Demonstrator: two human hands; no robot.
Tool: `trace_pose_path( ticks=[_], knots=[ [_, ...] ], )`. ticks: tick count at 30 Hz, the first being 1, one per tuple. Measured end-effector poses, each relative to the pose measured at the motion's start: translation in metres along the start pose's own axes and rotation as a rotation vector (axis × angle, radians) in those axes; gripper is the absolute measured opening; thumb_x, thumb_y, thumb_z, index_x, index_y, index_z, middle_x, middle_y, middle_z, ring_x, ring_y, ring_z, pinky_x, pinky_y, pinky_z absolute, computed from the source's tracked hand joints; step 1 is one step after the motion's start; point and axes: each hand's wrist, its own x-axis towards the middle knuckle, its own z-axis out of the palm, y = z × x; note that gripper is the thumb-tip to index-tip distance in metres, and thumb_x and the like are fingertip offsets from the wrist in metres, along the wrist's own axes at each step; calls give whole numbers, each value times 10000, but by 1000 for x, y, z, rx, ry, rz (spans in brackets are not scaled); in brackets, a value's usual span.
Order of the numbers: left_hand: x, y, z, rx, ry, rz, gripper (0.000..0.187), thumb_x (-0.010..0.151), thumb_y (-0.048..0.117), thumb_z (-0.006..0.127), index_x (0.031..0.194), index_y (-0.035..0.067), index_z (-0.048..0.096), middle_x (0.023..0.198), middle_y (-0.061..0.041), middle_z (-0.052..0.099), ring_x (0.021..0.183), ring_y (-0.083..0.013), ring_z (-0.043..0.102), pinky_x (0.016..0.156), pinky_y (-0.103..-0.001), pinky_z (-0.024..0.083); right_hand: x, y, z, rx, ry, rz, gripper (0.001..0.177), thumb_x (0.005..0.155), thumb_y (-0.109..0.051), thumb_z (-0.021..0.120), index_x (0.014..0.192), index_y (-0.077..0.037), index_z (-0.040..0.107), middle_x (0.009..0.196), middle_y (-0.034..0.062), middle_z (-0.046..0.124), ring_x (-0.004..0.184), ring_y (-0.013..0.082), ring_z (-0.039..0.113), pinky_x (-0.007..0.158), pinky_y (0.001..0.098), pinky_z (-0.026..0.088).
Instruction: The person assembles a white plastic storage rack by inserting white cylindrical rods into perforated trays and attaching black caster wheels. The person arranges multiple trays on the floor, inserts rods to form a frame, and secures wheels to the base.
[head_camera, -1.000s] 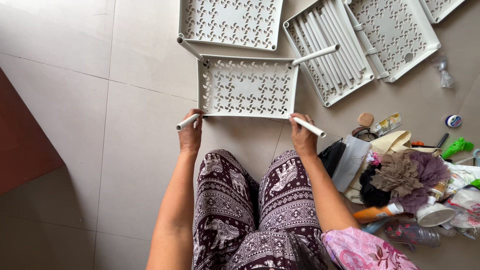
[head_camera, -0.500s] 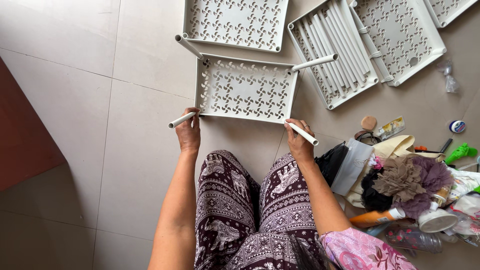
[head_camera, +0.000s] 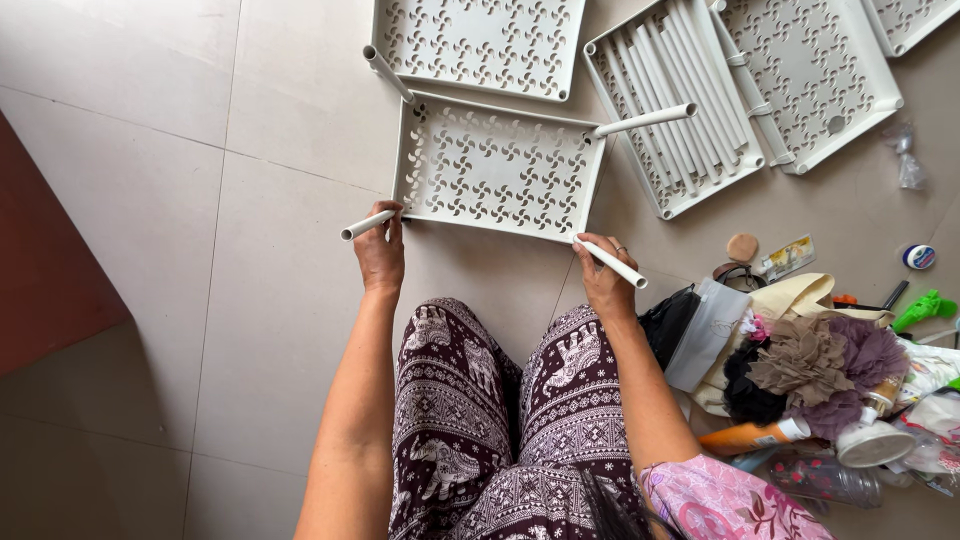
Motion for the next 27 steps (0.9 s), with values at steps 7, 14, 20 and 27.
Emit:
trace_pose_path(
  ticks=[7, 14, 20, 27],
  knots=[
    [-1, 3, -7, 21, 25, 56, 155, 988, 122, 694, 1140, 119, 662, 1048, -103, 709, 942, -248, 667, 827, -392, 546, 33, 76, -10, 113, -251, 153, 272, 914, -98, 667, 1182, -94, 713, 1009, 36, 757, 850, 144, 741, 742, 304, 612],
    [-16, -17, 27, -145, 246, -222, 418, 922, 208, 767, 1178, 15, 499, 1127, -180, 543, 975, -272, 591, 864, -419, 531, 180, 72, -30, 195, -104, -85, 128, 1036, -74, 669, 1144, -49, 735, 1047, 76, 769, 947, 136, 719, 824, 274, 581],
    [-52, 27, 87, -285, 27, -279, 153, 972, 124, 677, 969, 32, 555, 889, -94, 603, 825, -203, 616, 794, -344, 543, 263, 46, 3, 100, -550, 86, 371, 888, -209, 766, 1254, -165, 735, 1047, 41, 787, 904, 132, 756, 823, 278, 625],
    [82, 106, 132, 107, 69, 525, 241, 925, 80, 628, 1163, 97, 663, 1312, -184, 615, 1295, -398, 550, 1132, -548, 381, 288, 69, 34, -69, -741, 43, 456, 833, -292, 844, 1273, -263, 730, 1064, 73, 760, 943, 193, 736, 850, 346, 612]
  ],
)
